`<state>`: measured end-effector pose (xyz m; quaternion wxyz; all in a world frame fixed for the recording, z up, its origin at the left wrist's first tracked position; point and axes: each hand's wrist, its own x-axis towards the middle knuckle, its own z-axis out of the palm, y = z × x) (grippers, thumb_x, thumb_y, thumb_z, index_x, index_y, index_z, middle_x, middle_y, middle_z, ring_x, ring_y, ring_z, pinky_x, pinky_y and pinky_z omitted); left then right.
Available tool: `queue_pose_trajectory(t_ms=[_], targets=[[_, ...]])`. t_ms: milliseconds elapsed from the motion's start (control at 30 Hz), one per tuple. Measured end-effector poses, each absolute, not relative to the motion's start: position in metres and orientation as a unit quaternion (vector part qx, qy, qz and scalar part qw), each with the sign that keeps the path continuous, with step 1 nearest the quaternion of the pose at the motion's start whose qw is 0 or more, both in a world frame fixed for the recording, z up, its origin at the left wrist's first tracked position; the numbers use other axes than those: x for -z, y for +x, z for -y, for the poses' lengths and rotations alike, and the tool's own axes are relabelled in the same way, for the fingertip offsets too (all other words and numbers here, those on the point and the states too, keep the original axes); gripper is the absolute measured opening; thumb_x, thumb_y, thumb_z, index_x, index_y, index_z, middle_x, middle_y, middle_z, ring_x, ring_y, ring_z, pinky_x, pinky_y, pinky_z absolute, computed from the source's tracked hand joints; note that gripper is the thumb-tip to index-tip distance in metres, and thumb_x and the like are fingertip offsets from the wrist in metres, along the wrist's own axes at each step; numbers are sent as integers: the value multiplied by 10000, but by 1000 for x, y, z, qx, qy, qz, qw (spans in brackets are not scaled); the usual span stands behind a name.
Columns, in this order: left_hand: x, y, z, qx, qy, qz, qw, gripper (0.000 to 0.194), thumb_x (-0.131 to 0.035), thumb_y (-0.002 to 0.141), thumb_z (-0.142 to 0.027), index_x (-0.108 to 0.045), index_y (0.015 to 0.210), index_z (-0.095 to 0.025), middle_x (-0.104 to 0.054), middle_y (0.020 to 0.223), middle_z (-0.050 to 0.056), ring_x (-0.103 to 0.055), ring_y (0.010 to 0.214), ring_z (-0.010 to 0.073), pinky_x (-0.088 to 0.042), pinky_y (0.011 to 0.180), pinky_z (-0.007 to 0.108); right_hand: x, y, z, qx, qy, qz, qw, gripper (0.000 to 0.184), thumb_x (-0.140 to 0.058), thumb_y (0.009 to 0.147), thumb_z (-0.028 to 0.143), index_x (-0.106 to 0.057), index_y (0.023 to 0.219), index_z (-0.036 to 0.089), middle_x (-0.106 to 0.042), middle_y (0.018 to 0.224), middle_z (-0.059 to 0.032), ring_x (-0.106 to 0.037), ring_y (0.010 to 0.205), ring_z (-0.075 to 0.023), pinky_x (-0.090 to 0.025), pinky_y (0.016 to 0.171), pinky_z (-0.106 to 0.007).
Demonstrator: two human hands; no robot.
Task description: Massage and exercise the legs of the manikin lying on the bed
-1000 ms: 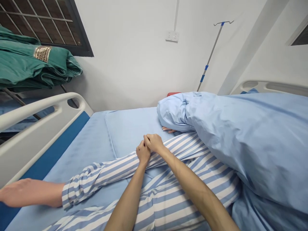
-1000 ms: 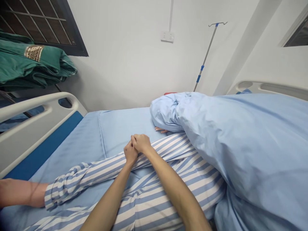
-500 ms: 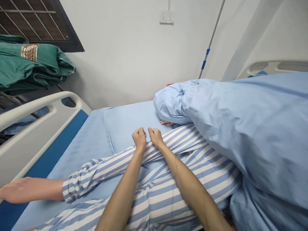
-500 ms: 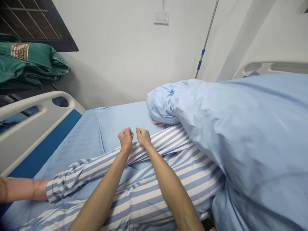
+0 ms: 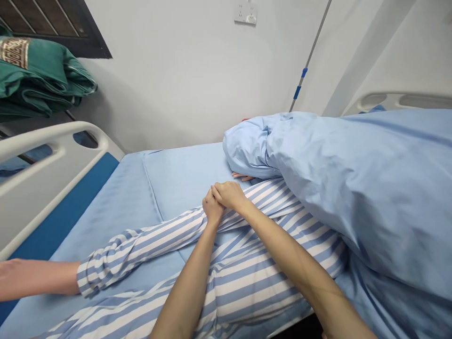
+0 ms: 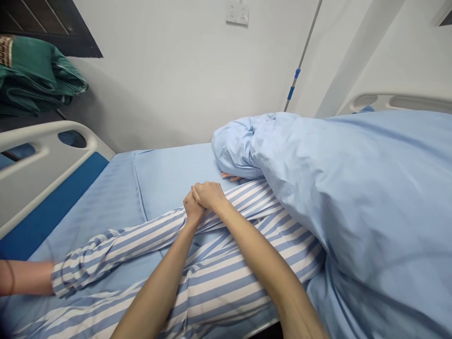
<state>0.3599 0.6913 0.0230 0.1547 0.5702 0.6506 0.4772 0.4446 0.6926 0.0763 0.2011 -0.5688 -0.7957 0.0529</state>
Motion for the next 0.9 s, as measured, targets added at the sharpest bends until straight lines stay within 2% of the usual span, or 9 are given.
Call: queue_pose_trajectory(t_ms=[100,233,367,533,700,800,900], targets=[[-23,363,-691,-475,562,-658,162,337,-385,899,-249,-357,566,-199,-420,525,-19,-313,538,117,-224,588,273,-65,458,-694,-84,-581,775,234,377,-375,969,352,-626,744,181,-662,729,-61,-554,677,-159,-293,624,-256],[-27,365,-689,-470,570,-654,165,346,-391,877,-251,-329,540,-198,-393,515,-24,-308,542,119,-218,592,278,-40,470,-704,-181,-568,704,386,453,-359,965,367,-455,563,181,-516,560,4,-436,574,-113,-260,577,-247],[-40,371,-693,-473,582,-622,223,350,-430,838,-266,-361,502,-196,-388,486,-31,-346,528,111,-249,582,269,-36,474,-710,-263,-523,647,489,461,-364,930,424,-341,532,193,-356,497,42,-348,528,-96,-246,544,-241],[-51,399,-702,-558,501,-596,288,330,-415,828,-257,-353,508,-205,-379,486,-35,-368,523,109,-292,555,252,-37,475,-712,-300,-505,602,541,436,-375,893,463,-348,550,194,-350,511,45,-346,544,-96,-258,541,-238],[-37,415,-696,-525,511,-650,203,354,-384,891,-283,-314,553,-208,-418,522,-22,-341,541,120,-257,582,270,-34,478,-715,-304,-511,596,540,417,-379,888,446,-334,556,197,-349,528,42,-340,556,-95,-269,535,-226],[-34,414,-692,-491,532,-667,177,351,-362,910,-257,-326,564,-208,-470,548,-7,-370,556,127,-255,600,272,-46,485,-715,-268,-531,650,474,425,-359,917,397,-380,547,190,-407,528,30,-375,564,-103,-276,550,-227],[-37,413,-690,-474,551,-665,175,343,-372,907,-233,-351,566,-203,-506,569,-2,-390,571,130,-250,609,269,-63,496,-713,-178,-542,726,384,417,-400,930,346,-471,554,179,-498,560,6,-434,592,-115,-287,598,-233]])
